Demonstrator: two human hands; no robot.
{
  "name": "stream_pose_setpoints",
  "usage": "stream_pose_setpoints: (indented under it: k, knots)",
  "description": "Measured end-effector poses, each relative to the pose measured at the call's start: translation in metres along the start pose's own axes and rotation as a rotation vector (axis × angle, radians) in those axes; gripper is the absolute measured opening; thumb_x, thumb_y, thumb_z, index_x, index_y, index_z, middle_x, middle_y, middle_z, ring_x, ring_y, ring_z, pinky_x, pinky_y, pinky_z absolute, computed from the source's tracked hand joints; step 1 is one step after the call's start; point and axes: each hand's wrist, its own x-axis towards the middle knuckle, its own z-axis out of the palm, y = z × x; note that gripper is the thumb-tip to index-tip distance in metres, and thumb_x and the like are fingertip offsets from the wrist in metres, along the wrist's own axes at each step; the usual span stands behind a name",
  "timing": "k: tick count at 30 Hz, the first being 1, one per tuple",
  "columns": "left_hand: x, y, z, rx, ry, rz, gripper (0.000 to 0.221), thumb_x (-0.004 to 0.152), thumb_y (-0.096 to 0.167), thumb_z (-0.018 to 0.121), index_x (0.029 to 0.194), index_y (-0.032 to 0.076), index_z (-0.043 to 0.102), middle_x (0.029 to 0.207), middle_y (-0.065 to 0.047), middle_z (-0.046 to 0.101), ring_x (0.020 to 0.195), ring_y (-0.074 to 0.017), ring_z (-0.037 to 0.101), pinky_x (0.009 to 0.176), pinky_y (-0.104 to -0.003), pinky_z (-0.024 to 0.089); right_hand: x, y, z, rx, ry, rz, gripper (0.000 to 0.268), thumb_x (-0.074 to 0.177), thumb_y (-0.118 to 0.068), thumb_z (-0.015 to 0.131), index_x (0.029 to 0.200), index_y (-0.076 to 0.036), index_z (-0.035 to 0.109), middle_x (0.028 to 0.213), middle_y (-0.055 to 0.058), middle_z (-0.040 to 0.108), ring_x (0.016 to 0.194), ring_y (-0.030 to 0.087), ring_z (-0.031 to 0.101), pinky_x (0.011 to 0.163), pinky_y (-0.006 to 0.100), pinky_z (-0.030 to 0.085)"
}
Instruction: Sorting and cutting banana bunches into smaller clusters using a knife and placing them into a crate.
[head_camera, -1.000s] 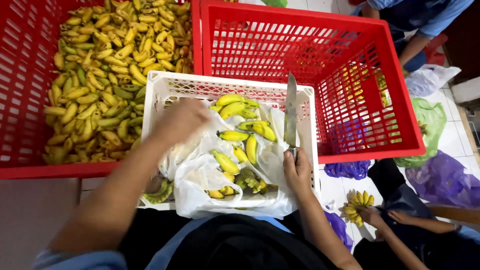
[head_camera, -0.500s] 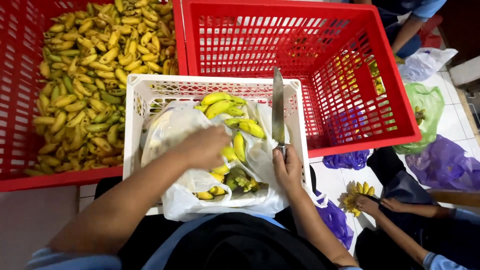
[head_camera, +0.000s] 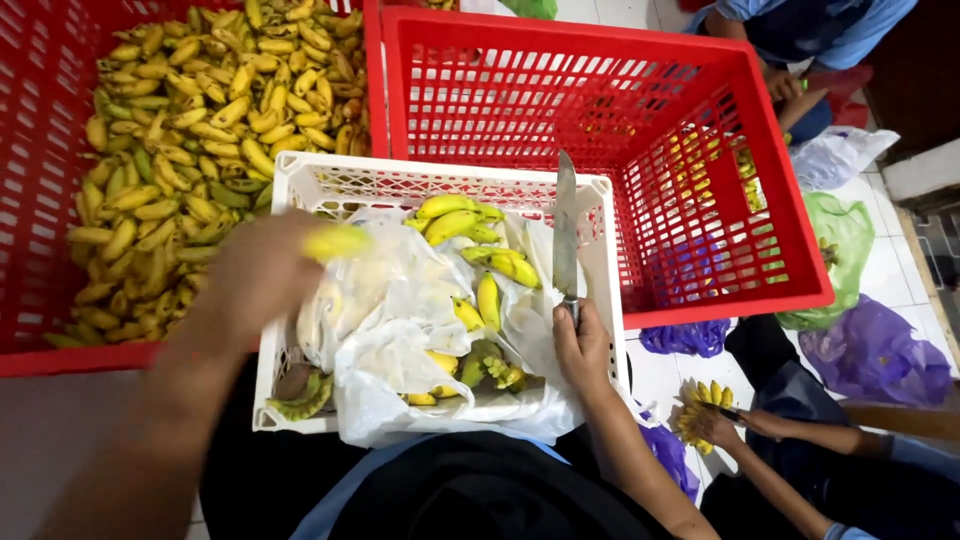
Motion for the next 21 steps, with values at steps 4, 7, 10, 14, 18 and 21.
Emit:
stream_pose_setpoints:
  k: [4, 7, 10, 14, 18, 21]
  knots:
    - [-0.002, -0.119, 0.007, 0.296, 0.398, -0.121, 0.045, 0.076, 0.012, 0.069, 0.117, -0.004, 0.059, 0.103, -0.018, 0.060, 0.087, -0.0344, 0.058, 0.068, -0.046, 0.050, -0.001, 0.000, 0.001, -0.175, 0.004, 0.070, 0.026, 0.091, -0.036, 0.049, 0.091, -0.010, 0.054, 0.067, -0.002, 0.054, 0.063, 0.011, 0.053, 0.059, 0.029, 0.042]
    - [0.009, -0.089, -0.006, 0.368, 0.317, -0.339, 0.058, 0.073, 0.021, 0.072, 0.124, -0.001, 0.054, 0.115, -0.019, 0.058, 0.102, -0.0364, 0.056, 0.083, -0.050, 0.045, -0.001, -0.001, 0.000, -0.164, 0.006, 0.097, 0.026, 0.091, -0.036, 0.048, 0.089, -0.011, 0.053, 0.064, -0.003, 0.053, 0.060, 0.011, 0.051, 0.056, 0.029, 0.041]
    - [0.039, -0.047, 0.024, 0.348, 0.378, -0.076, 0.057, 0.069, 0.026, 0.076, 0.117, 0.002, 0.058, 0.114, -0.018, 0.057, 0.110, -0.0344, 0.053, 0.096, -0.047, 0.038, 0.000, -0.003, 0.000, -0.075, 0.011, 0.064, 0.019, 0.093, -0.026, 0.049, 0.087, -0.009, 0.055, 0.057, 0.000, 0.050, 0.052, 0.013, 0.047, 0.051, 0.028, 0.039]
    - [0.098, 0.020, 0.114, 0.109, 0.409, 0.572, 0.050, 0.068, 0.019, 0.071, 0.113, 0.002, 0.061, 0.118, -0.020, 0.056, 0.119, -0.0376, 0.045, 0.103, -0.047, 0.032, 0.002, -0.006, -0.003, -0.025, 0.039, -0.017, 0.016, 0.095, -0.019, 0.050, 0.086, -0.007, 0.057, 0.052, 0.005, 0.049, 0.047, 0.017, 0.045, 0.047, 0.030, 0.039]
    - [0.148, 0.079, 0.174, 0.293, -0.096, 0.380, 0.056, 0.071, 0.045, 0.066, 0.119, 0.018, 0.056, 0.115, -0.010, 0.053, 0.113, -0.0326, 0.051, 0.090, -0.047, 0.043, 0.001, 0.000, -0.004, -0.051, 0.073, -0.024, 0.016, 0.094, -0.020, 0.051, 0.085, -0.009, 0.057, 0.053, 0.005, 0.048, 0.048, 0.017, 0.044, 0.048, 0.030, 0.038]
    - [0.167, 0.086, 0.211, 0.329, -0.177, 0.238, 0.057, 0.073, 0.057, 0.059, 0.115, 0.019, 0.060, 0.117, -0.012, 0.053, 0.110, -0.0334, 0.051, 0.083, -0.049, 0.047, 0.001, -0.004, -0.006, -0.060, 0.070, -0.028, 0.017, 0.094, -0.023, 0.051, 0.086, -0.009, 0.057, 0.052, 0.006, 0.048, 0.048, 0.018, 0.044, 0.048, 0.032, 0.038]
